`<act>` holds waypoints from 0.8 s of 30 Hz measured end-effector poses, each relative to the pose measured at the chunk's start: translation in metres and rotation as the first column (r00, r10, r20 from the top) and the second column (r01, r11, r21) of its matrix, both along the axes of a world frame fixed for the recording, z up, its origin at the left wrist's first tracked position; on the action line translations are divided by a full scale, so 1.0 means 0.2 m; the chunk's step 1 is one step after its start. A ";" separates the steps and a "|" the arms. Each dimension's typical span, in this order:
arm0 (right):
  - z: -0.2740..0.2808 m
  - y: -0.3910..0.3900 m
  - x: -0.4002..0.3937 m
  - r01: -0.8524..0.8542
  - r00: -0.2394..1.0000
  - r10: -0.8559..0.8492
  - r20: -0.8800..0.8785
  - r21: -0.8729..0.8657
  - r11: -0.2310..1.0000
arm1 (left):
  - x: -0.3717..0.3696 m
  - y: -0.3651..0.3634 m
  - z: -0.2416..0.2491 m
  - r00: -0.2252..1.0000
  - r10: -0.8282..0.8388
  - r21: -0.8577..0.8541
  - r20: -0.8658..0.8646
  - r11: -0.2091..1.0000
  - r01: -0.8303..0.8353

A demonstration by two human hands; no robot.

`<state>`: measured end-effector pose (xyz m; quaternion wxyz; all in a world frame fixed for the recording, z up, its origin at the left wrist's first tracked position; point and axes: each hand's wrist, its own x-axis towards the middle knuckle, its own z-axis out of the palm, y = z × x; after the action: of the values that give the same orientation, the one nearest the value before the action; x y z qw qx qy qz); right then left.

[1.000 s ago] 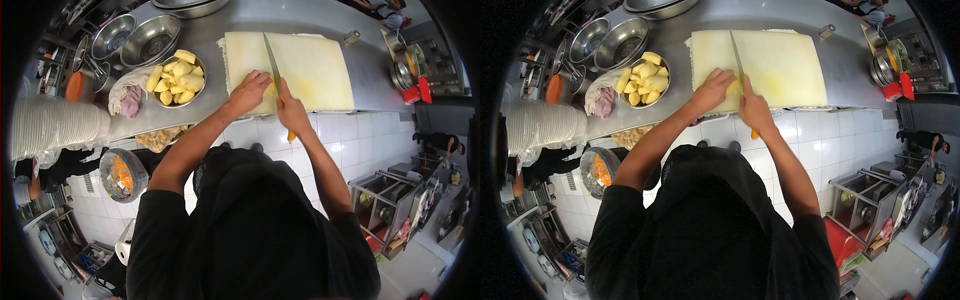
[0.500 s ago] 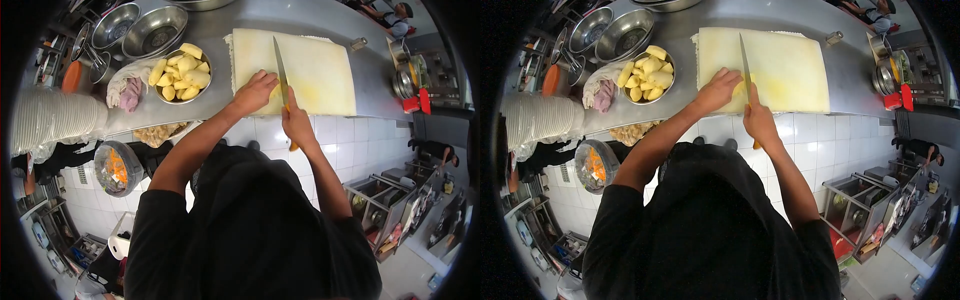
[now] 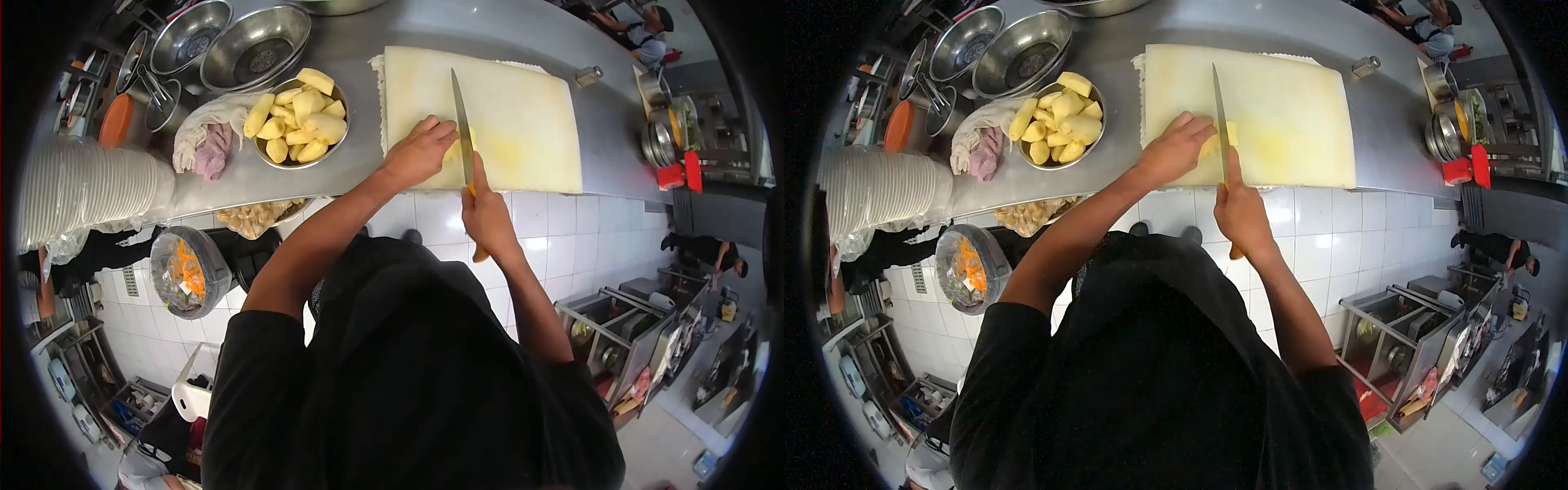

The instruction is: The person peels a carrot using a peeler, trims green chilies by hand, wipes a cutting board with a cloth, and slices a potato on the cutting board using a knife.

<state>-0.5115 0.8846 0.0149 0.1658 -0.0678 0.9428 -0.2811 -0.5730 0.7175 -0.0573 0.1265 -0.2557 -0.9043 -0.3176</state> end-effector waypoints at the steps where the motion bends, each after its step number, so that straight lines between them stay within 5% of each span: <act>1: 0.01 0.00 -0.02 -0.002 1.000 0.002 -0.012 -0.009 1.000 | 0.01 0.00 0.01 1.000 0.000 -0.005 0.001 1.000 0.000; 4: 0.02 0.05 -0.10 -0.018 0.997 0.011 -0.074 -0.089 0.996 | -0.01 0.00 -0.01 1.000 -0.018 0.007 -0.001 1.000 0.018; 10: 0.24 0.15 -0.13 0.213 0.975 -0.202 0.096 -0.115 0.970 | -0.02 -0.01 -0.03 0.999 0.025 0.011 -0.037 1.000 -0.025; 13: 0.23 0.21 -0.10 0.269 0.960 -0.257 0.111 -0.120 0.956 | -0.04 0.01 -0.02 0.998 0.047 0.225 -0.047 0.974 -0.035; 16: 0.12 0.29 -0.04 0.267 0.964 -0.261 0.056 -0.187 0.945 | -0.12 0.06 0.12 0.998 -0.017 0.071 -0.068 0.997 0.022; 22: 0.06 0.35 0.06 0.275 0.959 -0.284 0.016 -0.297 0.914 | -0.38 0.22 0.08 0.977 -0.059 -0.446 0.203 0.883 0.146; 24: 0.04 0.38 0.09 0.291 0.953 -0.304 0.008 -0.311 0.905 | -0.42 0.23 0.05 0.974 -0.110 -0.428 0.197 0.884 0.186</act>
<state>-0.4937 0.9601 0.0232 0.0892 0.0458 0.8898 -0.4452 -0.6571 0.7638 -0.0465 -0.0361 -0.3187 -0.9379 -0.1320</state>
